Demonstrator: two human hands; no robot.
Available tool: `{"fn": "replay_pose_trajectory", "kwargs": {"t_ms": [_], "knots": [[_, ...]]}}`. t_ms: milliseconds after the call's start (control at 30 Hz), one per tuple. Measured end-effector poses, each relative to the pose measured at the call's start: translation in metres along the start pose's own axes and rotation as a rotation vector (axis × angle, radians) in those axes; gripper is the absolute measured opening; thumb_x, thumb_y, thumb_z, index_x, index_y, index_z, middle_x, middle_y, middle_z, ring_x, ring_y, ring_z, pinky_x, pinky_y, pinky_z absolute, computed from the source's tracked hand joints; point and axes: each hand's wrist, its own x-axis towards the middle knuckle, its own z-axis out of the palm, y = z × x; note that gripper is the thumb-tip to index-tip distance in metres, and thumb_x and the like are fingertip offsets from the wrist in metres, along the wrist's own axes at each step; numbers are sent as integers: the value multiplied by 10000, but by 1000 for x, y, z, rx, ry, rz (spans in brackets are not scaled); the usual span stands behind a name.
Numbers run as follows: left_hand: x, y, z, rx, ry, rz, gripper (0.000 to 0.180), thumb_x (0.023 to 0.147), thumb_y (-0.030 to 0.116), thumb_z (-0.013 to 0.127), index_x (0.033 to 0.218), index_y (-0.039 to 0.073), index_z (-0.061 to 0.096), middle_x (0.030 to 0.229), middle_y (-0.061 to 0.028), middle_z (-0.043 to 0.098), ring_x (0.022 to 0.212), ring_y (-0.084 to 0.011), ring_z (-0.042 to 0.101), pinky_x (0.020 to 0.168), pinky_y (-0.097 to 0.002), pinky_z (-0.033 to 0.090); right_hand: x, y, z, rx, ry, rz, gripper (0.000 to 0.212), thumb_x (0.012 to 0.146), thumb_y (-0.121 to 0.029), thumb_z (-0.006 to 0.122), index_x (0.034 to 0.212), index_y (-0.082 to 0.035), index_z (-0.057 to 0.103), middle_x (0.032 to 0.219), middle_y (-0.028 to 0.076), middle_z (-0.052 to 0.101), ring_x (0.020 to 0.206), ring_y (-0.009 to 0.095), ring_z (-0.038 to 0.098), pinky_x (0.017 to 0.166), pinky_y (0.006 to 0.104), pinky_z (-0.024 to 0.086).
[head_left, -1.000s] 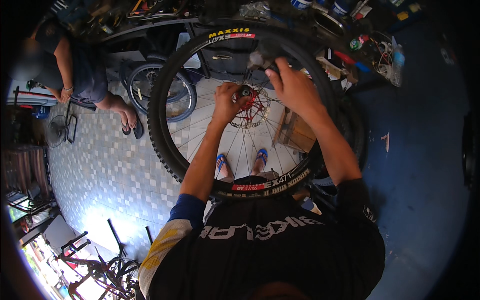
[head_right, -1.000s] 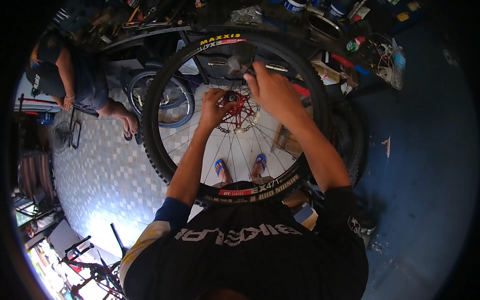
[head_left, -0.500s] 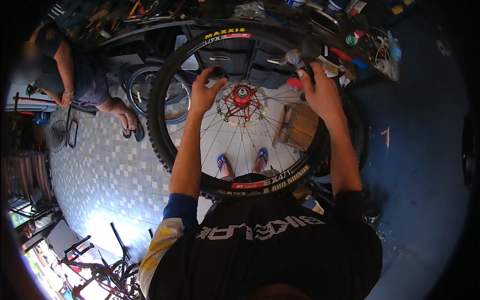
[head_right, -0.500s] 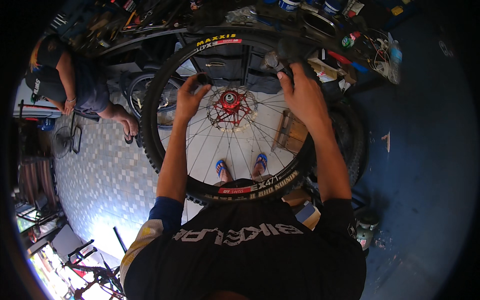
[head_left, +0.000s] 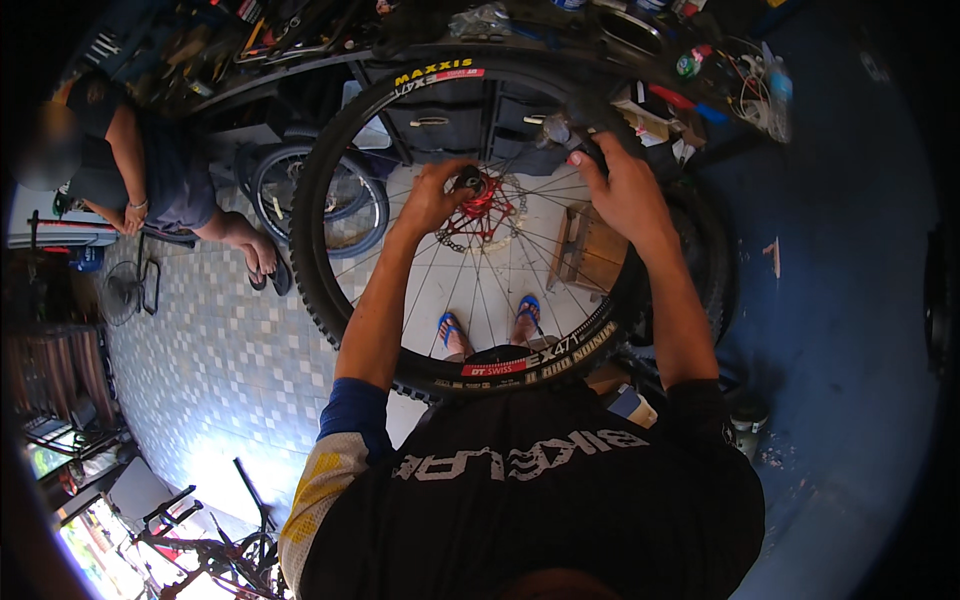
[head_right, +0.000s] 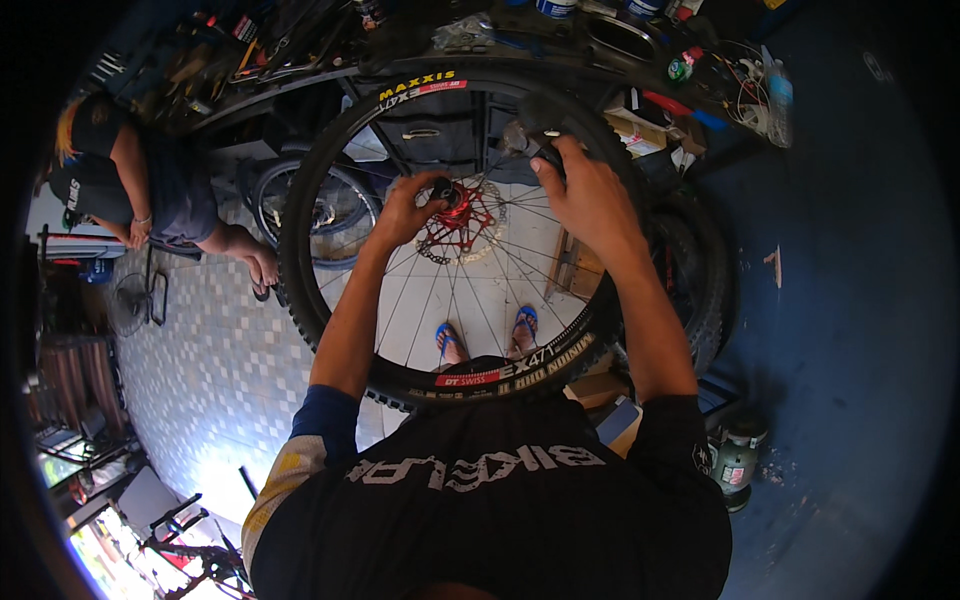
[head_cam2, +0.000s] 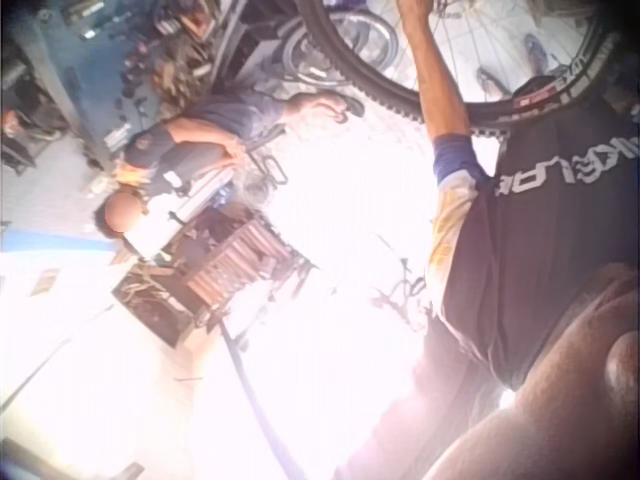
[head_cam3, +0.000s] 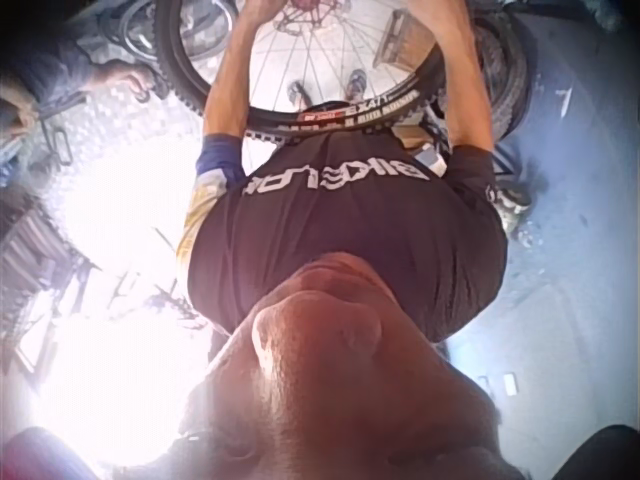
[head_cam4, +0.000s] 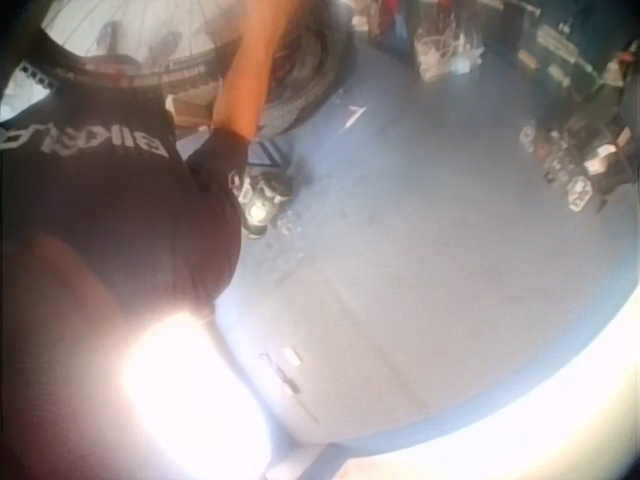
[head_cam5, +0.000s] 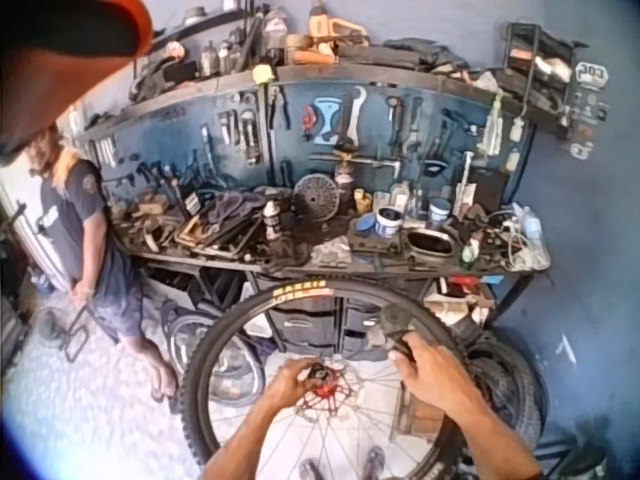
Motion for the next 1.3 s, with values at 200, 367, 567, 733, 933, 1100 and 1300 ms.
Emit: {"fn": "replay_pose_trajectory", "kwargs": {"t_ms": [200, 367, 567, 733, 933, 1100, 1300], "knots": [[0, -6, 2, 58, -15, 18, 575, 800, 162, 868, 1345, 153, 684, 1234, -148, 725, 1167, -382, 643, 1034, -473, 484, -6, 2, 0, -6, 25, -38, 427, 1025, -354, 669, 1280, -14, 635, 913, 273, 734, 895, 462, 730, 774, 490, 545], [-2, 1, 13, 41, 121, 82, 546, 782, 221, 895, 1276, 115, 690, 1189, -109, 705, 1152, -359, 624, 1005, -496, 450, -6, 6, 2, 7, 36, -57, 425, 1026, -344, 667, 1267, 5, 635, 935, 291, 732, 913, 475, 722, 797, 498, 544], [-8, -2, 25, 168, 184, 57, 473, 801, 266, 890, 1212, 117, 707, 1158, -94, 690, 1130, -369, 604, 961, -514, 442, -6, 8, 3, 25, 77, -132, 417, 1031, -340, 661, 1256, 9, 625, 884, 287, 718, 846, 475, 718, 741, 511, 527], [-8, 1, 23, 159, 184, 68, 410, 825, 243, 867, 1178, 97, 718, 1157, -97, 693, 1121, -373, 606, 959, -509, 447, -5, 4, 2, 51, 25, -82, 414, 1036, -354, 652, 1239, 6, 625, 842, 276, 710, 802, 471, 711, 702, 519, 511], [-3, 1, 22, 55, 197, 96, 421, 806, 186, 873, 1160, 39, 700, 1117, -154, 713, 1069, -408, 630, 923, -519, 481, -4, 4, 2, 36, 1, -98, 416, 1041, -371, 643, 1230, -1, 630, 794, 252, 712, 789, 456, 717, 699, 513, 520], [-6, 3, 22, 100, 231, 131, 429, 786, 176, 882, 1146, 24, 703, 1111, -175, 713, 1047, -417, 640, 913, -517, 494, -4, 5, 3, 49, 3, -77, 409, 1041, -381, 645, 1216, -11, 636, 785, 244, 713, 795, 448, 724, 707, 511, 528], [-1, 11, 18, 182, 167, 130, 414, 781, 177, 862, 1139, 33, 712, 1100, -173, 707, 1047, -426, 643, 925, -517, 501, -6, 6, 3, 50, -26, -58, 409, 1038, -380, 653, 1234, -21, 640, 800, 246, 718, 811, 451, 725, 725, 516, 531]]}}
